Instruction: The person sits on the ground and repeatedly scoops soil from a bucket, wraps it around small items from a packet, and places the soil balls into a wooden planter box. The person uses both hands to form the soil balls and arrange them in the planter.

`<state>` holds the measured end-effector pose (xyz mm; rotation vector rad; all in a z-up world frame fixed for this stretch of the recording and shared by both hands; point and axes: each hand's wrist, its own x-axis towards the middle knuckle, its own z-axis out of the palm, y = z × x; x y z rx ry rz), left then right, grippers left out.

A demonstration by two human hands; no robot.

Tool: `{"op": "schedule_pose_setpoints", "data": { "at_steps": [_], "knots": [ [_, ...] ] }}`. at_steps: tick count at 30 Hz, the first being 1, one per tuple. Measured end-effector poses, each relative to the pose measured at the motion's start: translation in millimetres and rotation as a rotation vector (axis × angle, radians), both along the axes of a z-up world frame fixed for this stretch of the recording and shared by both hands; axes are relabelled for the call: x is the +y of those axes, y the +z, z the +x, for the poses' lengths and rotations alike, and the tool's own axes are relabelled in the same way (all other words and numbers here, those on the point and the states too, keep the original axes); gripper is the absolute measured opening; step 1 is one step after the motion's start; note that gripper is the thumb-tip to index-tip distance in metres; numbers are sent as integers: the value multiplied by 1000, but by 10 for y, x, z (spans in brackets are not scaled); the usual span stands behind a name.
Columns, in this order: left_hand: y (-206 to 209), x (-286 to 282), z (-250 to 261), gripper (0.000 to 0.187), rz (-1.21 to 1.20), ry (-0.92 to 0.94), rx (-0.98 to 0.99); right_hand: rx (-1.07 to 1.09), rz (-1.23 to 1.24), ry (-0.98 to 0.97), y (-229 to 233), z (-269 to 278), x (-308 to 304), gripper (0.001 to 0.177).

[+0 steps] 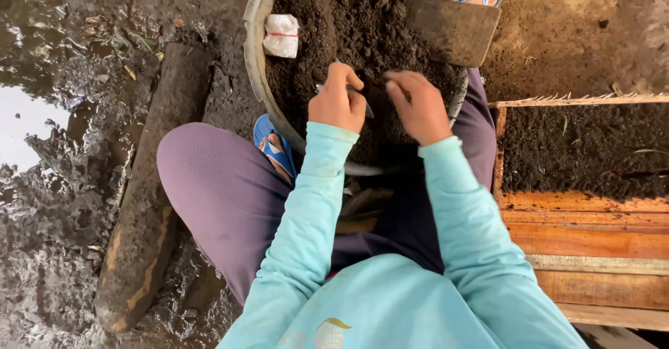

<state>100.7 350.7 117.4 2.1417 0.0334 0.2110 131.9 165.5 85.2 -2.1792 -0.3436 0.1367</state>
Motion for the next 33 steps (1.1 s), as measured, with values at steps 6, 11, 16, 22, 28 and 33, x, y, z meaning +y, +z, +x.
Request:
{"op": "schedule_pose_setpoints", "data": {
  "at_steps": [6,11,16,22,28,33],
  "knots": [
    [-303,-102,236,12,59,-15,-27,-157,-670,-191,-638,-226,324,45],
    [-606,-284,441,29,346,-162,113,374,594,-475,20,-85,442,27],
    [-479,-425,330,36,367,-295,199,639,1263,-865,722,43,233,51],
    [-279,-537,244,47,450,-389,349,560,1145,-828,-205,443,-183,37],
    [-665,-512,305,47,393,-345,426,432,323,-196,579,192,-95,43],
    [-576,-392,316,41,305,-370,463,-79,-523,223,331,-63,-213,42]
  ]
}}
